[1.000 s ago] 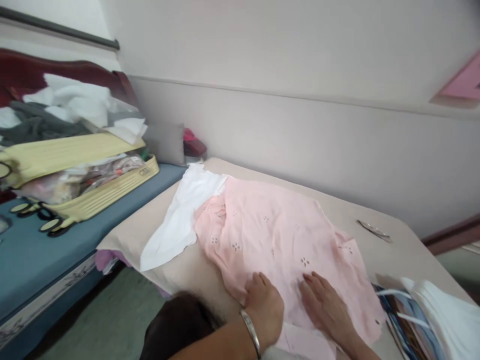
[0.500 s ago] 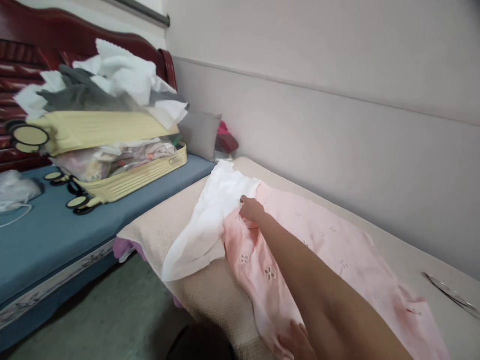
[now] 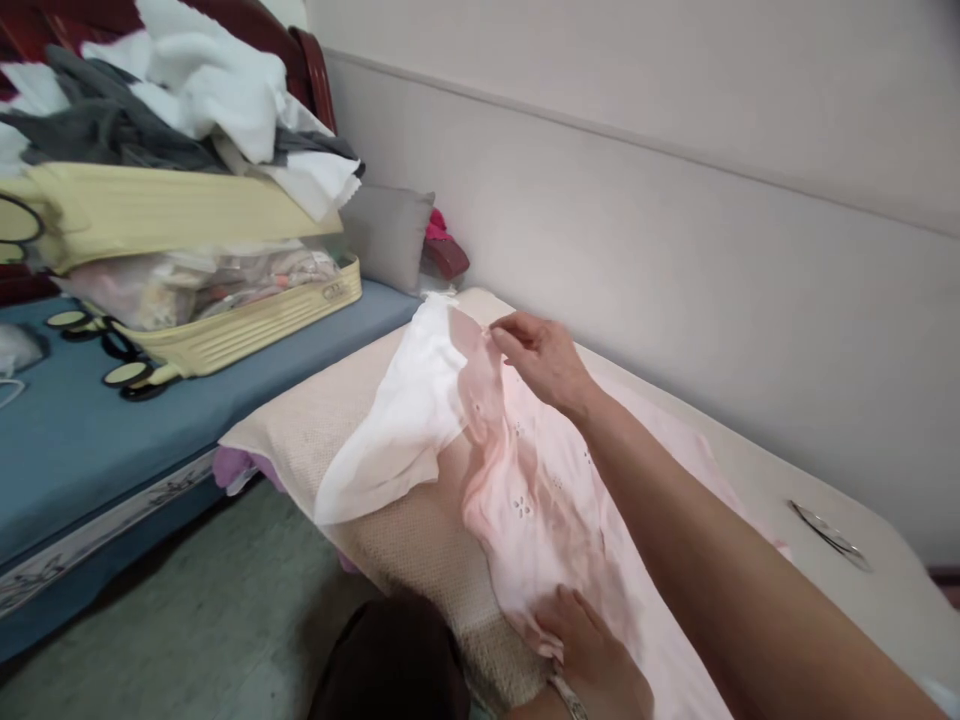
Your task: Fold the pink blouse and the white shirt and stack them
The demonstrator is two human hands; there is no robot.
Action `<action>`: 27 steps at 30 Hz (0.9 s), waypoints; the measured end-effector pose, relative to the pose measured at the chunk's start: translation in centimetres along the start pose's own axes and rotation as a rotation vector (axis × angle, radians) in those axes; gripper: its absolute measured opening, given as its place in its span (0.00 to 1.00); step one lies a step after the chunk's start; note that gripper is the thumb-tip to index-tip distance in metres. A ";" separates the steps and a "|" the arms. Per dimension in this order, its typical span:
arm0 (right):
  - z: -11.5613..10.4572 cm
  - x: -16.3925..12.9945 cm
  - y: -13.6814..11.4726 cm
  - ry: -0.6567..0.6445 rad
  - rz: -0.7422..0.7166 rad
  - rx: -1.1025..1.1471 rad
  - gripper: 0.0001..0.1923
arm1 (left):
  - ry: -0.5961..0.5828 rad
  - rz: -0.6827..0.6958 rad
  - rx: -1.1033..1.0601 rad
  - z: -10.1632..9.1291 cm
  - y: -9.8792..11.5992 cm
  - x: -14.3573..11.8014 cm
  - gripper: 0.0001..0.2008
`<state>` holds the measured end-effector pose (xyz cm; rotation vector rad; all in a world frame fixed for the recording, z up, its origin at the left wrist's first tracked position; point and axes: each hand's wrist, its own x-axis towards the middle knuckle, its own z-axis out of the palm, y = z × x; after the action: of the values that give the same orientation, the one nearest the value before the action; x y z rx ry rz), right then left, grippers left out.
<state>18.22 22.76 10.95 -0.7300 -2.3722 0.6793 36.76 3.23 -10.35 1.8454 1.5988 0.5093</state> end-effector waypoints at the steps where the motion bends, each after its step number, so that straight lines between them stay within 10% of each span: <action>1: -1.1 -1.2 0.0 0.019 0.013 0.062 0.16 | -0.008 -0.048 0.049 -0.7 0.2 -0.5 0.34; 8: -7.3 -9.4 4.5 0.195 0.258 0.200 0.19 | -0.187 0.145 0.385 -8.8 2.0 -3.4 0.19; 10: -7.6 -11.3 6.0 0.194 0.330 0.195 0.19 | -0.150 0.015 0.330 -12.4 1.5 -3.0 0.13; 15: -6.4 -13.3 7.1 0.126 0.389 0.047 0.21 | 0.454 -0.425 0.352 -19.9 -3.1 -2.3 0.19; 17: -6.2 -13.1 6.7 0.140 0.364 0.034 0.22 | 0.563 -0.581 0.242 -20.4 -5.4 -2.9 0.28; 21: -7.0 -12.3 6.2 0.265 0.313 0.109 0.22 | 0.316 -0.615 0.012 -18.4 -8.3 -4.4 0.43; 27: -9.3 -12.6 5.4 0.336 0.326 0.191 0.19 | 0.131 -0.648 0.191 -18.0 -8.0 -4.6 0.19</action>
<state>34.75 21.53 9.84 -1.0656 -1.8750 0.8305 18.27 3.01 -2.26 1.3151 2.2624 0.1879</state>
